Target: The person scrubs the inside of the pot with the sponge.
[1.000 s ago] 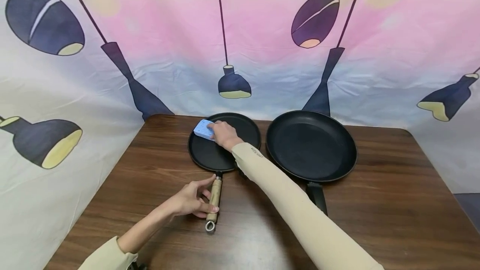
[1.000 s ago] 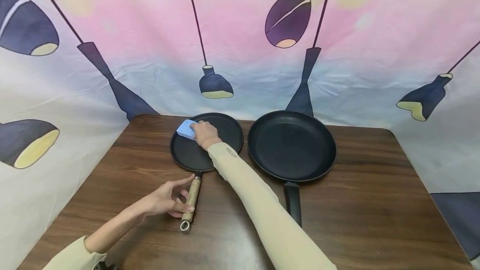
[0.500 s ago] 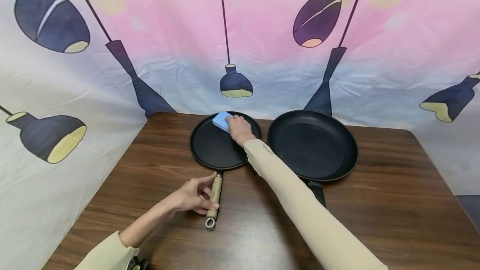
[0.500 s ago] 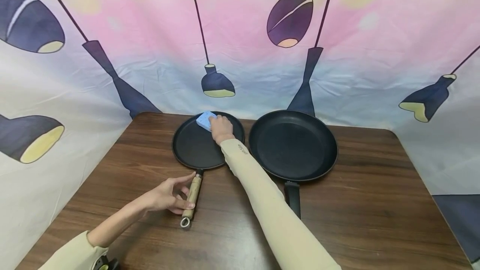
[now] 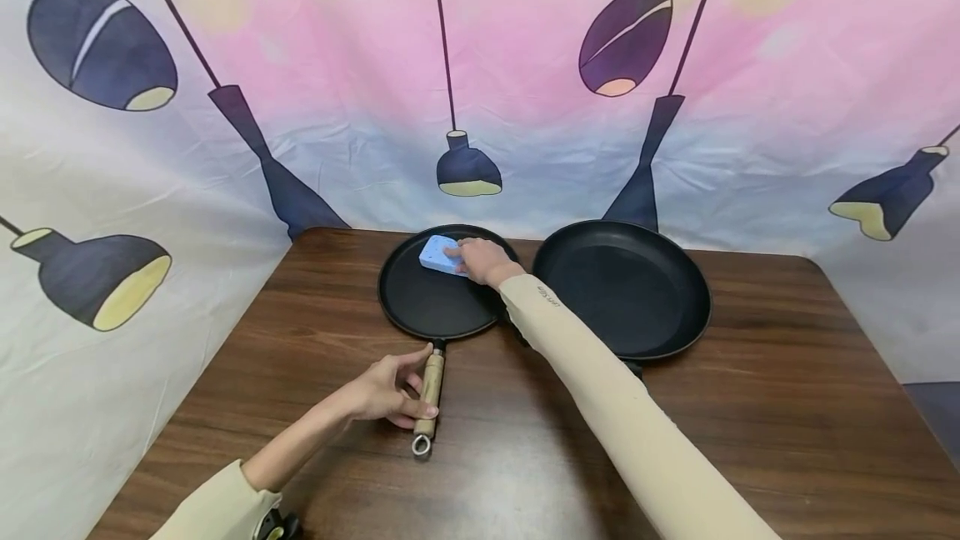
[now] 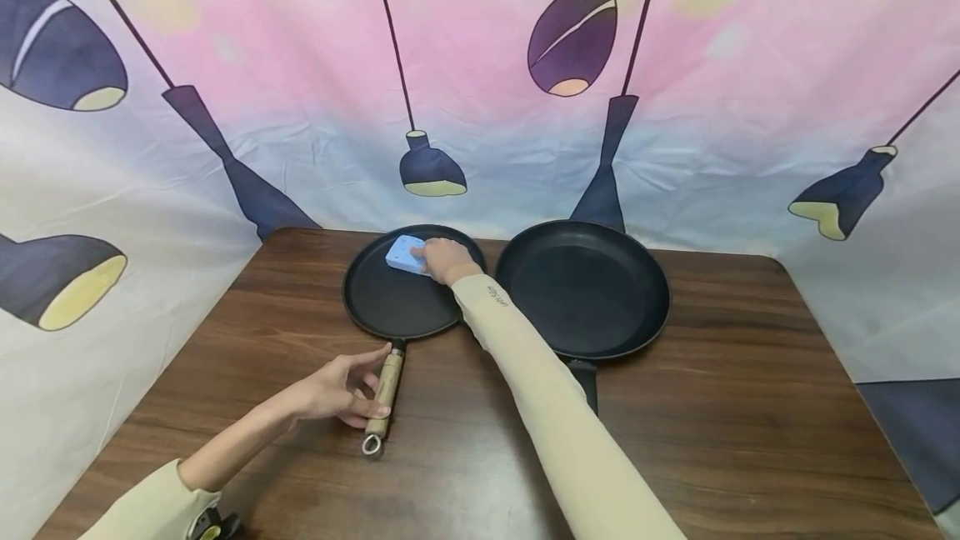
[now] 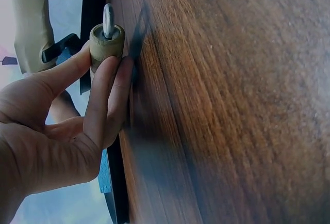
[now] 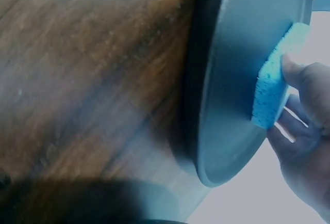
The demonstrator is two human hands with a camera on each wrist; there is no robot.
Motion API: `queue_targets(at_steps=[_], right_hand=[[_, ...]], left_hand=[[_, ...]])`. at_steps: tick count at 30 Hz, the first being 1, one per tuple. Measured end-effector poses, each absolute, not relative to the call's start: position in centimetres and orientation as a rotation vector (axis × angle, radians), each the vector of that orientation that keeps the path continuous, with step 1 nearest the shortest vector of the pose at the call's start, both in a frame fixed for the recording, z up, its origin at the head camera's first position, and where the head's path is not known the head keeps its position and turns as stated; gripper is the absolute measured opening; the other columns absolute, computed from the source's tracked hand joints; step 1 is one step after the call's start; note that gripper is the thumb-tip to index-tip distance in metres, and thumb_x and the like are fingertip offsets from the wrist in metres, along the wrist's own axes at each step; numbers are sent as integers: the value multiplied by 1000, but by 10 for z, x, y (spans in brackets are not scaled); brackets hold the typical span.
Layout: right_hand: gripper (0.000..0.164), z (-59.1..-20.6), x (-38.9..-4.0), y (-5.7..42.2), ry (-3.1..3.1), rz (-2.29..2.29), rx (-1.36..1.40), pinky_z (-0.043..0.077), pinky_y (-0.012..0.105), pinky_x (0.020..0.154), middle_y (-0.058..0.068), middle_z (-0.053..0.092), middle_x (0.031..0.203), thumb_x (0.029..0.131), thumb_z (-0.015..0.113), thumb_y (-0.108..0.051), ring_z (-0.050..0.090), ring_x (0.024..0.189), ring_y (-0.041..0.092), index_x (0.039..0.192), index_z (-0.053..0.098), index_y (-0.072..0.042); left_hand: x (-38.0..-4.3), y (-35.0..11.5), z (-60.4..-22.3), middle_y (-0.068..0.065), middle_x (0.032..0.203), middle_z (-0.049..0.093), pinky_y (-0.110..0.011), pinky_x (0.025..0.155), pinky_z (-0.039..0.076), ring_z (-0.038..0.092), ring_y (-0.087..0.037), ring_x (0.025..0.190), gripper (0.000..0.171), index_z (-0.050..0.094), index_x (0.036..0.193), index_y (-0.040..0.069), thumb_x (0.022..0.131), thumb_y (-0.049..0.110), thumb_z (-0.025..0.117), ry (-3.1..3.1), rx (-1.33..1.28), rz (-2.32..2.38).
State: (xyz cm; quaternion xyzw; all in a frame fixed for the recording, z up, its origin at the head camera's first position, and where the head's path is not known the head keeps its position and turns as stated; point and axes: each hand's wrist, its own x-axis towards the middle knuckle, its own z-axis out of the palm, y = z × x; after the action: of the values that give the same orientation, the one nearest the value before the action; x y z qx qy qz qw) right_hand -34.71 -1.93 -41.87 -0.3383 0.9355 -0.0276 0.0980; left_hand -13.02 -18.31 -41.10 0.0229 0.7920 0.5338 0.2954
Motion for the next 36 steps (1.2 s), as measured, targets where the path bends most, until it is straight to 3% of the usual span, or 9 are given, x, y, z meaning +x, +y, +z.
queue_targets(at_steps=[8,14,23,36], right_hand=[[50,-407,-337,-13,2605,-253,-1018,47,33,102,-4,44,146,92,62,-26,48,127,18,139,46,-31],[50,-406,-325,-5,2536,-249,-1115,44,33,106,-2,48,142,88,66,-29,42,132,17,135,50,-34],[49,-402,-305,2,2472,-249,-1234,42,31,107,-5,56,133,82,74,-31,46,128,15,128,58,-34],[46,-402,-310,0,2470,-289,-1263,51,28,96,-7,60,128,78,77,-30,52,123,13,122,64,-33]], left_hand=[[-130,-183,-410,-15,98,54,-37,66,61,62,-11,65,98,18,152,6,75,7,80,2099,56,1411],[-130,-183,-411,-16,99,55,-39,68,61,62,-12,66,98,17,151,5,76,7,79,2088,54,1410],[-131,-184,-411,-18,98,57,-38,66,61,64,-15,72,98,17,151,4,76,8,79,2097,76,1405],[-132,-184,-412,-17,98,55,-39,66,61,63,-12,66,100,15,151,2,76,8,80,2079,118,1402]])
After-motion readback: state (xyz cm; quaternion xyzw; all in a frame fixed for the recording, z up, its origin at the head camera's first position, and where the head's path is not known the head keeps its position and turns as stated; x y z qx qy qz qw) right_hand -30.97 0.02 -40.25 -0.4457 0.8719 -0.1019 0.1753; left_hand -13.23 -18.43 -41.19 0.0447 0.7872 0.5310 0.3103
